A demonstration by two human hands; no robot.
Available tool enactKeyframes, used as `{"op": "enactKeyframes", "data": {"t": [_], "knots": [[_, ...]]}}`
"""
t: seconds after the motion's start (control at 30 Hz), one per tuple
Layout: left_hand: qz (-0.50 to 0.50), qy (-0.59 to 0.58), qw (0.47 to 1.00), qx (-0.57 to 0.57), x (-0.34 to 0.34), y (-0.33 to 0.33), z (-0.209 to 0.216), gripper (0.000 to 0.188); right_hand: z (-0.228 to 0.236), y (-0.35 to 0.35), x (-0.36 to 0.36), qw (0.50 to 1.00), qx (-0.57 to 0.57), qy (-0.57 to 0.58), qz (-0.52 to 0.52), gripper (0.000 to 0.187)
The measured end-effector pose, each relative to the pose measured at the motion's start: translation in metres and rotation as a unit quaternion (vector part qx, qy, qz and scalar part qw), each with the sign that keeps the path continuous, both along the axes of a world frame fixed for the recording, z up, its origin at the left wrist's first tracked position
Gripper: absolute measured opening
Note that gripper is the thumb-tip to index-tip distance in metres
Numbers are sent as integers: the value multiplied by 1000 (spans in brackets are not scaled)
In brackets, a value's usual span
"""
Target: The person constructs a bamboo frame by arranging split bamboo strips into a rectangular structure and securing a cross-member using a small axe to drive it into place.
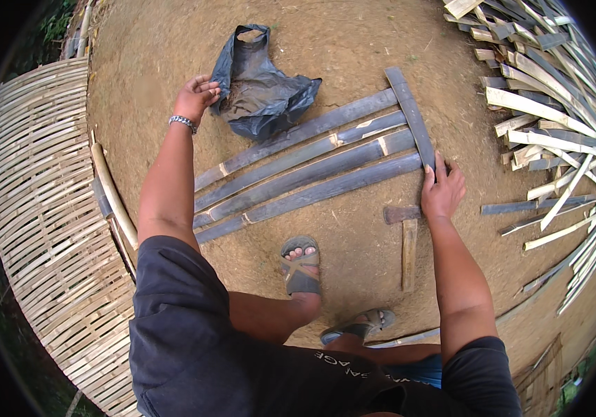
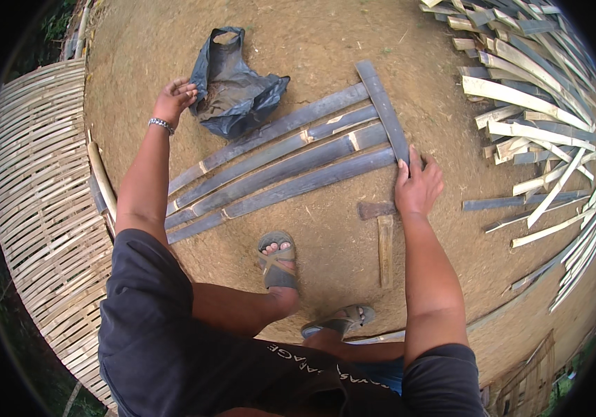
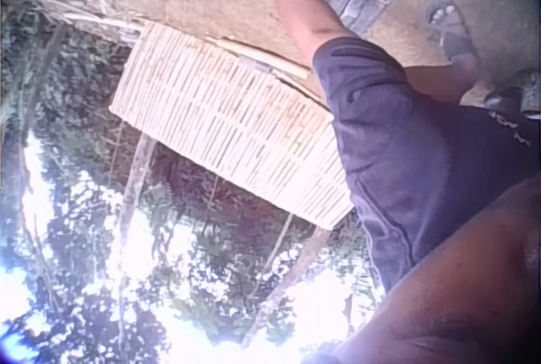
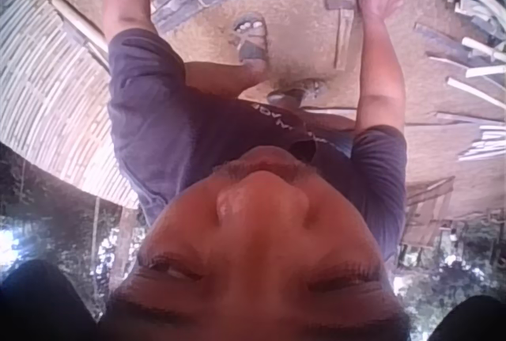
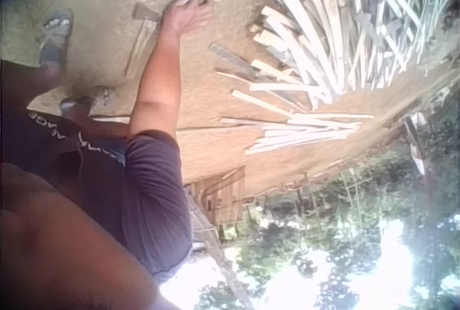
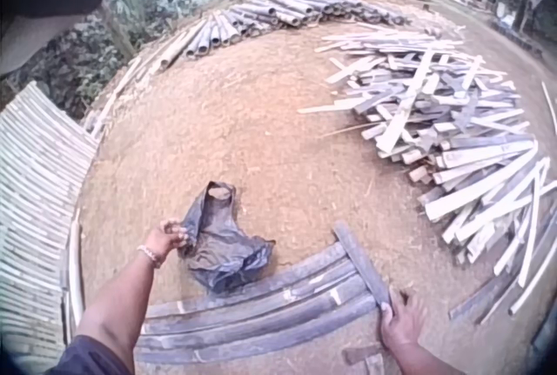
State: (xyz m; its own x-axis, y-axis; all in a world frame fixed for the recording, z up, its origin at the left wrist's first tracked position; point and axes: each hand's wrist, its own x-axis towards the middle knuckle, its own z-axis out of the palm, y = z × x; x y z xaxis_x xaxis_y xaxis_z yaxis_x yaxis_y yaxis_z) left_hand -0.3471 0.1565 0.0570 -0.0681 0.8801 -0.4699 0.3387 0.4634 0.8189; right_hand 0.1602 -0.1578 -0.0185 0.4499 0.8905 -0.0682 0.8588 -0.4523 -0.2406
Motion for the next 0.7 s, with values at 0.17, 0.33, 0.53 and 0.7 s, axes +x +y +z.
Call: {"op": "enactKeyframes", "data": {"t": [0.17,0.33,0.53,0.7], "knots": [[15,17,999,24,-1,1,-8,49,-4,-1,3,1000,11,-1,3,45],[-11,56,997,52,-9,-2,-13,52,-1,0,0,1000,9,0,1,44],[-26,93,991,91,-5,1,-19,57,0,0,1,1000,24,16,-3,45],[-54,179,972,139,-12,2,-31,50,3,2,-1,1000,24,3,-4,43]]}}
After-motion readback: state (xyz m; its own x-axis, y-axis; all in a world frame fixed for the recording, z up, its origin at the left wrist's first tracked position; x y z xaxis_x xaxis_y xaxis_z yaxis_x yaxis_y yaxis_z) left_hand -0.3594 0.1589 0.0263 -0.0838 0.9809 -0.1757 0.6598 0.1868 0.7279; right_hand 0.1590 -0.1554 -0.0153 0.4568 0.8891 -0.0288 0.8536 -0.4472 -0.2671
